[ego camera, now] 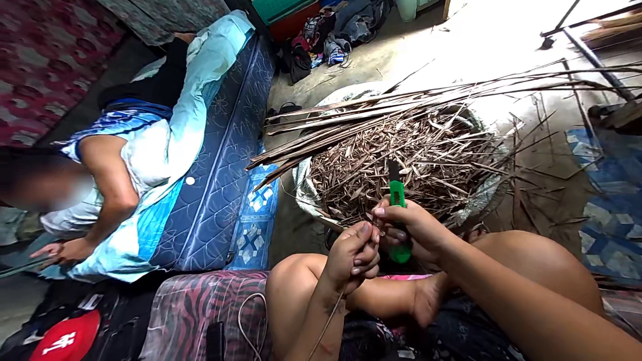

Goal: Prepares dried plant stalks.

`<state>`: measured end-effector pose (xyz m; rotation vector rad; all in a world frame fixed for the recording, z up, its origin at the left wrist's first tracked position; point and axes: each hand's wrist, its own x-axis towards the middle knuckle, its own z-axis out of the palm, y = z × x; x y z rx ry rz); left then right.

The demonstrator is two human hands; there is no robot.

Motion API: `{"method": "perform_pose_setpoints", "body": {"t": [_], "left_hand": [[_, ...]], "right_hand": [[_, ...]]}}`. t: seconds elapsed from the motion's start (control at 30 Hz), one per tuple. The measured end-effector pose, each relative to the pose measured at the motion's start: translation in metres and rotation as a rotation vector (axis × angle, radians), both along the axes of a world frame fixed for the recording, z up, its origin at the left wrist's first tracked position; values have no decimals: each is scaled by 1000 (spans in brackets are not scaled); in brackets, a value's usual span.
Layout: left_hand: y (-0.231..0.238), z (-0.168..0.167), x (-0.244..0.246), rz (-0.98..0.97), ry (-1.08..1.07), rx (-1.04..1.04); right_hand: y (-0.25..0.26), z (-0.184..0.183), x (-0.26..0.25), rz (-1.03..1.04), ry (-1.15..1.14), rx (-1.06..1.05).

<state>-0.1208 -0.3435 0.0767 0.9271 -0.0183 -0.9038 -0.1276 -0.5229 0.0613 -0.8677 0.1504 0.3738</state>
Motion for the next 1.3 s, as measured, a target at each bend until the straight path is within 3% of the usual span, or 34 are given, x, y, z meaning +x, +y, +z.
{"method": "perform_pose_setpoints", "body": {"t": [0.1,0.17,0.23,0.37,0.5,0.6,0.67,0.7,0.8,0.93,1.13,1.23,1.3], "left_hand": [[-3,2,-1,92,29,20],[-2,3,0,101,14,15],[-1,4,0,115,-4,12],[-4,9,5,237,-34,78],[11,9,23,217,7,120],[18,6,21,198,61,136],[18,2,17,187,78,135],[18,-1,16,179,73,130],[17,-11,16,140,31,160],[17,-12,10,100,-8,261],[59,-24,7,-165,3,94],[91,-24,1,-13,-72,118],[108,-22,2,139,-16,3]], "right_hand": [[16,-16,-10,-350,-571,-656],[17,-32,-4,-525,-979,-922],[14,-35,0,-579,-1152,-989],[20,-32,-9,-560,-1269,-931],[22,-29,-17,-549,-1113,-880],[-5,-24,0,-499,-630,-1112],[-29,-15,19,-252,-268,-1216],[-35,-14,24,-200,-208,-1232],[-25,-15,14,-153,-418,-1125],[7,-23,-4,180,-648,-980],[1,-23,7,428,-665,-1158],[-5,-20,13,478,-551,-1285],[-7,-19,17,474,-465,-1335]]}}
